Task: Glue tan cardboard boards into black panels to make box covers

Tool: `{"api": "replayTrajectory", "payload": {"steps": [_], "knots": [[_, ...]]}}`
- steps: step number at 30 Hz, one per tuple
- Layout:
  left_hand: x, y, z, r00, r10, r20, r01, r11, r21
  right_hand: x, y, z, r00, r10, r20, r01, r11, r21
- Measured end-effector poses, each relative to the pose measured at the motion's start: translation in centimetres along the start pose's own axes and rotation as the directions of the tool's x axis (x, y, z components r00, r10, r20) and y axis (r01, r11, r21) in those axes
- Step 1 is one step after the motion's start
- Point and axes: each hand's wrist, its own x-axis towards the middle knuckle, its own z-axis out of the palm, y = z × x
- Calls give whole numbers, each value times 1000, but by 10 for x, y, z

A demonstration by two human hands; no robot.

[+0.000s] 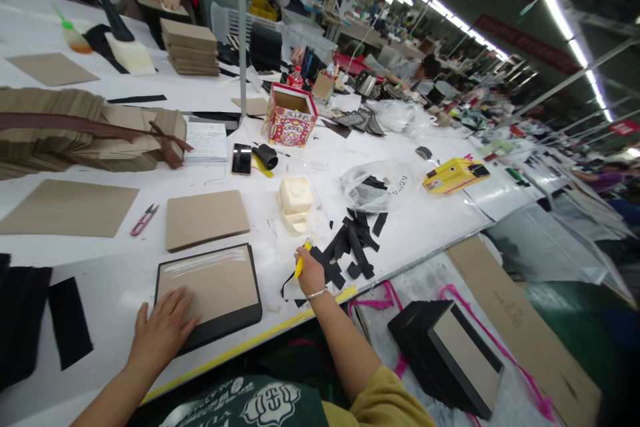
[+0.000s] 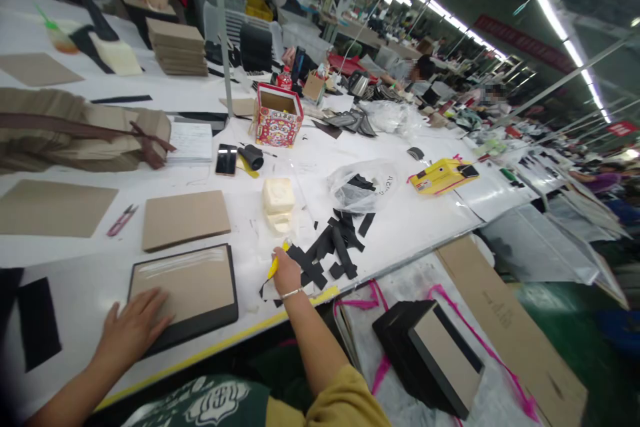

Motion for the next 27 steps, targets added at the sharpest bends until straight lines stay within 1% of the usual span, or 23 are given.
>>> {"api": "replayTrajectory", "payload": {"steps": [1,2,3,4,7,10,12,15,18,21,24,27], "knots": [[1,1,-3,1000,3,9,-3,1000,6,1,14,-2,1000,-14,-28,9,986,-169],[2,1,-5,1000,7,13,-7,1000,10,2,28,-2,999,-31,-42,17,951,-308],[3,1,-7,1000,14,16,-14,1000,13,3,41,-1,998,-44,-39,25,913,-408],[4,0,-8,1000,21,18,-21,1000,14,4,52,1,998,-47,-31,27,881,-472],[8,-4,-7,998,50,27,-50,999,10,5,77,10,999,-35,-15,21,840,-543],[10,-6,-6,997,72,40,-73,997,15,2,88,16,998,-51,-40,22,853,-521],[11,-6,-6,996,75,48,-76,997,13,0,90,18,996,-63,-69,23,880,-474],[11,-6,-7,995,77,58,-77,997,-4,-2,86,16,992,-76,-96,31,916,-399],[11,-6,-9,995,65,79,-64,998,-16,-3,78,14,990,-85,-109,41,932,-360],[12,-6,-13,992,56,116,-53,998,-29,-3,69,16,990,-91,-108,48,935,-351],[13,-5,-17,989,52,138,-46,998,-46,-4,62,24,988,-127,-85,88,925,-369],[12,-5,-17,991,46,128,-38,997,-66,-4,58,35,986,-166,-4,150,905,-398]]}}
